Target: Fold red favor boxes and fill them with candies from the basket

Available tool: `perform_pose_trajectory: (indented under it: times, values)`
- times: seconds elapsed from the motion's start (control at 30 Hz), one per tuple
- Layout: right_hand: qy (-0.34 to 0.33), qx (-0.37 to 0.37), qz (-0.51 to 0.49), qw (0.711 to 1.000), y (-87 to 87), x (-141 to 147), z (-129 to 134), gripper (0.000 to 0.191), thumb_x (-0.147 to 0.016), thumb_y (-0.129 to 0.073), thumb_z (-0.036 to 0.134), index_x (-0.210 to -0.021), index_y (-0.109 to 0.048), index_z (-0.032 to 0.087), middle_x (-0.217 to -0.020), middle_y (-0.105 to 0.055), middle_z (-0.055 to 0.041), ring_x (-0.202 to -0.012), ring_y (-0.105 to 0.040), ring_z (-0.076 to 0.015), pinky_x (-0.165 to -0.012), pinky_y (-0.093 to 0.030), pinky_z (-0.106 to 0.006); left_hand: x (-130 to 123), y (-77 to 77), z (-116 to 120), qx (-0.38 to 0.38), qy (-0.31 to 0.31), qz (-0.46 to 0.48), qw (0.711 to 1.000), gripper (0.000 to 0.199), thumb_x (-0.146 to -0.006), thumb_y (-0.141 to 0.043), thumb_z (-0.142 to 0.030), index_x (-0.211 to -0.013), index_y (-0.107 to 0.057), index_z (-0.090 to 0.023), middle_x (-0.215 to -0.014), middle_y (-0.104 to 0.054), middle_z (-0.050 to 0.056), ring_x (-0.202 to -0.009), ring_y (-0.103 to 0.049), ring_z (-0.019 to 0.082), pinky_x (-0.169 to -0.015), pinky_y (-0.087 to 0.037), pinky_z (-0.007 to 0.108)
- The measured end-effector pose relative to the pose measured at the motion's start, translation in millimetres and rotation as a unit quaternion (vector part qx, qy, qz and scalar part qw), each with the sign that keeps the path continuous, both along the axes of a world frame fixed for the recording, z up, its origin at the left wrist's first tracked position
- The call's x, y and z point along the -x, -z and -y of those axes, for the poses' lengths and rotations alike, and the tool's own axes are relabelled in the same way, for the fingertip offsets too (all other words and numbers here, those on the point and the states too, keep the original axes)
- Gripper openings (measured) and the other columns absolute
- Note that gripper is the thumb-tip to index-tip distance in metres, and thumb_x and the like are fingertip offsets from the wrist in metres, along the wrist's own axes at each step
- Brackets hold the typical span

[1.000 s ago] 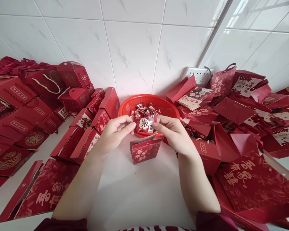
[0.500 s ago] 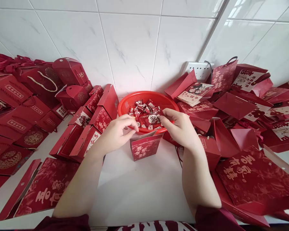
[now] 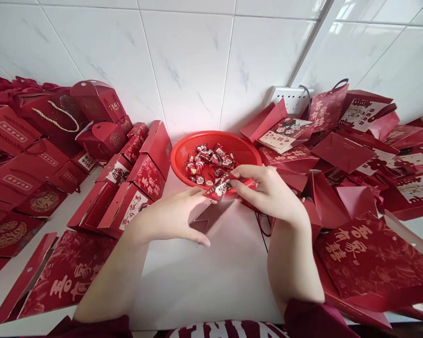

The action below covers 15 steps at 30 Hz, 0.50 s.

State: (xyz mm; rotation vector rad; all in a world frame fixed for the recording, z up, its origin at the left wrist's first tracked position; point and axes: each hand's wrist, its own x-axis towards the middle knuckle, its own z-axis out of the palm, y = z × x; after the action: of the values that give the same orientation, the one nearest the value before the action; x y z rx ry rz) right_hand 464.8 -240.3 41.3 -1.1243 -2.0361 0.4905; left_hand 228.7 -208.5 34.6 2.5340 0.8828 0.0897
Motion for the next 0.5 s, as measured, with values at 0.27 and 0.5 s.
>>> perform_pose_trajectory:
  times: [0.27,0.5]
  values:
    - [-0.06,0.014,0.029,0.998,1.4,3.3,-1.1,0.014,-0.092,-0.05,0.014,-0.089,-0.063,0.017,-0.085,-0.064,0.0002,-0.076,-0.057,-0.0127,-0.072,-0.042,-0.024,1.6,-3.1,-3.8,0.07,0.037,0.002,0.997,0.074,-0.067,-0.075,-0.056,-0.129,-0.051,-0.027,-0.131,-0.056,0.004,-0.118,-0.054,0.027,-0.096,-0.042,0.03]
    - [0.004,-0.027,0.013,1.0,-0.2,0.6,2.1,0.016,-0.096,-0.049,0.023,-0.087,-0.061,0.017,-0.079,-0.062,0.0009,-0.069,-0.053,-0.0115,-0.065,-0.04,-0.024,2.5,-2.1,-1.9,0.097,-0.055,0.018,0.994,0.044,-0.098,-0.03,-0.038,-0.071,-0.058,-0.017,-0.071,-0.059,0.001,-0.064,-0.053,0.015,-0.061,-0.036,0.026]
